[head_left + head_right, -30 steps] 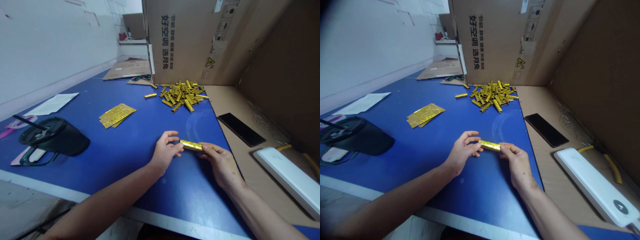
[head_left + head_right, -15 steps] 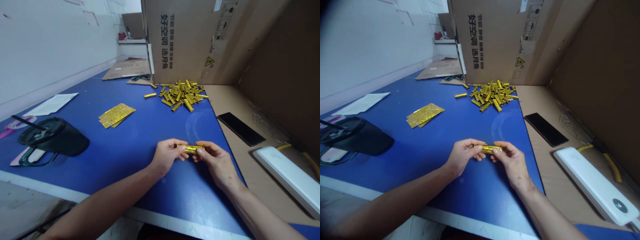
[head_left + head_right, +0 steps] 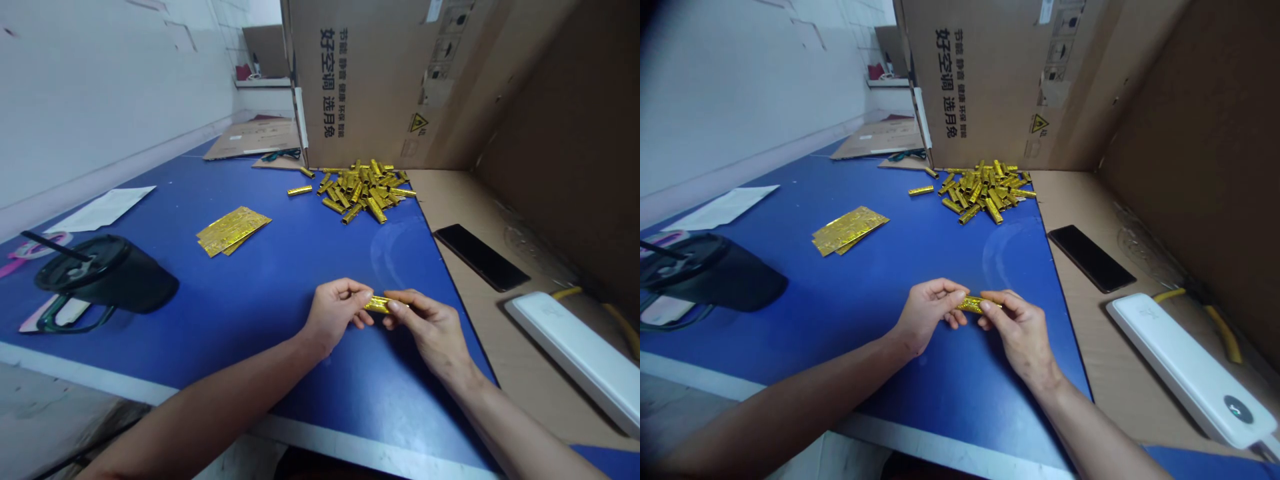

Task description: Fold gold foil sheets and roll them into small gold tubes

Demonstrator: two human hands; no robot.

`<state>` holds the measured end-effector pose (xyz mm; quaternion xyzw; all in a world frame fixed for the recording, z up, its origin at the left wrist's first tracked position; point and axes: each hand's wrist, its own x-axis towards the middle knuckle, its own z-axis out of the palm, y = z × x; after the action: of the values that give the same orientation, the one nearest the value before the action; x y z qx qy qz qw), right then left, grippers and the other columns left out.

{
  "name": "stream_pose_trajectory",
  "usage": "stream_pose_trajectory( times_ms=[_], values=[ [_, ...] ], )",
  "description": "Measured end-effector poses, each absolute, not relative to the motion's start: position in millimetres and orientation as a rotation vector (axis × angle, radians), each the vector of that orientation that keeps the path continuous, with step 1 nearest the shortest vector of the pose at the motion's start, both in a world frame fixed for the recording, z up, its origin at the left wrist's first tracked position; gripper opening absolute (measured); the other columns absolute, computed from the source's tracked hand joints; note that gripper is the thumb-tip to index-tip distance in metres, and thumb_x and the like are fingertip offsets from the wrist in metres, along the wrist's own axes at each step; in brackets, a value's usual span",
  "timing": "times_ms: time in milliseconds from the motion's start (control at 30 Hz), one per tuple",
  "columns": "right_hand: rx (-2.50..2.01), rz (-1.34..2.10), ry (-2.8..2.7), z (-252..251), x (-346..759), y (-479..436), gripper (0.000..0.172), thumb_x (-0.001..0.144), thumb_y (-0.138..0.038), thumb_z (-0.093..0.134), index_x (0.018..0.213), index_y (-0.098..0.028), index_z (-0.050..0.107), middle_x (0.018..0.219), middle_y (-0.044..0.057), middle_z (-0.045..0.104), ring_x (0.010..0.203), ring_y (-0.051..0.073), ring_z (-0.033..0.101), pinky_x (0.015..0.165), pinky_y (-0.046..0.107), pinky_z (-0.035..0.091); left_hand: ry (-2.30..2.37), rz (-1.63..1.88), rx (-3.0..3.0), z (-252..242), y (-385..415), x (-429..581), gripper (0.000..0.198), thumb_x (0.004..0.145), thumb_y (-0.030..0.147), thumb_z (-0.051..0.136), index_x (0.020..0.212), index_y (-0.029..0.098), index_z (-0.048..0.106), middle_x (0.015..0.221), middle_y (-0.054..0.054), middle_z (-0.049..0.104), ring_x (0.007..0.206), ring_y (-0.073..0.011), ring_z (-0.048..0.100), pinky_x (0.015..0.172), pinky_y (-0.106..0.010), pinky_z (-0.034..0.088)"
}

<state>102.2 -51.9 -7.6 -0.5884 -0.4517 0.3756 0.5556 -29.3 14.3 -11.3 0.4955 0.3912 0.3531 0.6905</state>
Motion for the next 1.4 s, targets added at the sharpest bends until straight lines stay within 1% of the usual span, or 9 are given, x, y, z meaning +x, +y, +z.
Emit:
stream_pose_trajectory(
  times_ms=[167,333,467,600,767,867,1067,1267,1400],
  values=[
    [-1.42,0.795,-1.169,-11.0,102.1,-51.8,0.015,0.074,-0.03,0.058,0.073,-0.018,0.067,0.061,0.001,0.059,0.051,0.012,0.055,0.052,0.026,0.045,0.86,0.729,1.159,-12.0,10.5,-29.1,0.008,0.068,0.017,0.06,0.074,0.011,0.06,0.045,0.001,0.057,0.039,-0.0081,0.053,0.039,-0.017,0.042],
    [-1.393,0.826,-1.134,-10.4,98.9,-53.7,0.016,0.072,-0.03,0.06,0.083,-0.019,0.065,0.065,0.0,0.061,0.051,0.012,0.056,0.05,0.025,0.046,0.892,0.761,1.188,-11.8,9.6,-29.8,0.007,0.069,0.017,0.058,0.073,0.011,0.06,0.042,0.002,0.054,0.037,-0.006,0.049,0.038,-0.015,0.038],
    [-1.417,0.839,-1.118,-8.7,98.9,-53.5,0.013,0.072,-0.029,0.06,0.074,-0.018,0.067,0.055,-0.001,0.059,0.049,0.011,0.054,0.051,0.025,0.043,0.89,0.778,1.203,-9.3,11.0,-29.9,0.008,0.07,0.017,0.057,0.074,0.011,0.056,0.043,0.004,0.051,0.035,-0.0045,0.046,0.035,-0.014,0.035],
    [-1.293,1.039,-0.89,-14.7,103.8,-48.6,0.014,0.069,-0.029,0.063,0.077,-0.018,0.066,0.051,-0.001,0.06,0.048,0.011,0.053,0.052,0.024,0.042,0.817,0.884,1.216,-9.7,9.7,-31.3,0.021,0.071,0.024,0.057,0.087,0.011,0.052,0.057,0.002,0.056,0.042,-0.0064,0.051,0.039,-0.016,0.04],
    [-1.06,1.285,-0.704,-20.3,107.6,-44.5,0.016,0.067,-0.027,0.067,0.08,-0.018,0.066,0.062,0.0,0.063,0.054,0.01,0.054,0.053,0.022,0.043,0.725,1.015,1.469,-13.6,-1.3,-36.0,0.034,0.069,0.019,0.061,0.101,0.015,0.05,0.082,-0.004,0.06,0.068,-0.0108,0.058,0.061,-0.022,0.047],
    [-0.98,1.393,-0.709,-18.3,105.2,-45.1,0.016,0.069,-0.027,0.065,0.084,-0.02,0.066,0.071,0.002,0.065,0.062,0.011,0.056,0.059,0.024,0.044,0.716,1.109,1.723,-13.1,-5.2,-39.3,0.029,0.071,0.018,0.06,0.099,0.016,0.054,0.085,-0.004,0.059,0.072,-0.0114,0.056,0.066,-0.024,0.047],
    [-0.875,1.573,-0.781,-13.4,99.5,-47.1,0.018,0.074,-0.03,0.06,0.087,-0.019,0.066,0.08,0.004,0.065,0.065,0.012,0.054,0.063,0.026,0.043,0.624,1.225,1.986,-5.9,-4.9,-41.0,0.023,0.07,0.015,0.06,0.093,0.018,0.059,0.08,-0.001,0.055,0.068,-0.0088,0.052,0.06,-0.02,0.045],
    [-0.858,1.69,-0.843,-18.3,95.7,-48.7,0.022,0.073,-0.036,0.061,0.081,-0.017,0.066,0.069,0.002,0.06,0.059,0.009,0.052,0.057,0.022,0.043,0.672,1.191,2.026,-2.5,-5.1,-39.2,0.016,0.068,0.016,0.062,0.083,0.015,0.061,0.077,-0.003,0.059,0.072,-0.0124,0.055,0.065,-0.024,0.045],
    [-0.943,1.622,-0.917,-24.3,96.7,-46.8,0.025,0.075,-0.039,0.057,0.086,-0.017,0.065,0.068,0.002,0.06,0.059,0.01,0.053,0.058,0.023,0.044,0.708,1.101,1.987,-5.3,-4.9,-39.9,0.016,0.072,0.018,0.057,0.088,0.016,0.06,0.081,-0.003,0.062,0.075,-0.0134,0.057,0.068,-0.025,0.045]
  ],
)
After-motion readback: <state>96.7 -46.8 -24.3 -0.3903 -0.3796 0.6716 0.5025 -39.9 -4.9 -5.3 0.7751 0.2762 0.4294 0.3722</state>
